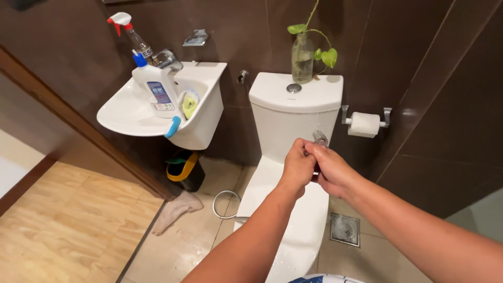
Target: Cleaning the exterior and interior of a toilet using a sponge and a bidet sprayer.
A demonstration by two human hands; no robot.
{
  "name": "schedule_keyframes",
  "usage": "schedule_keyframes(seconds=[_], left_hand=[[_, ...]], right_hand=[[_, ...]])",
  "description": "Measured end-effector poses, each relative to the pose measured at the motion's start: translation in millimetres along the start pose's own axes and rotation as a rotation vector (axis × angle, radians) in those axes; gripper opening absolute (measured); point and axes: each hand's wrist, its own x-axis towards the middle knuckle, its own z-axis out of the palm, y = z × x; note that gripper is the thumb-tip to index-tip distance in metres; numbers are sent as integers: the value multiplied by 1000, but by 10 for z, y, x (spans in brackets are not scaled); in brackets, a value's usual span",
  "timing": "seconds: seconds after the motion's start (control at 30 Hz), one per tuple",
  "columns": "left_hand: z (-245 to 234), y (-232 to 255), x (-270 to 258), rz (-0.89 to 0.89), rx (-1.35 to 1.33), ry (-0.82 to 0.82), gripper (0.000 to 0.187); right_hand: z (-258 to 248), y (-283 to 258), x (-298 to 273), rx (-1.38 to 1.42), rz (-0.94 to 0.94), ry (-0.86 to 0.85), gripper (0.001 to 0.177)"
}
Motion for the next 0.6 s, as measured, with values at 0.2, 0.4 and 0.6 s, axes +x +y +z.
schedule_keyframes(seconds=[0.2,0.4,0.6], left_hand=[[-48,-347,42,41,24,14,15],[-10,-404,-77,18,-6,16,16],[46,-257,-81,129,15,-1,19]], right_hand=[[-133,261,96,26,26,-26,37],[-179,410,33,47,-12,-53,34],[-278,471,159,29,-126,-63,33]])
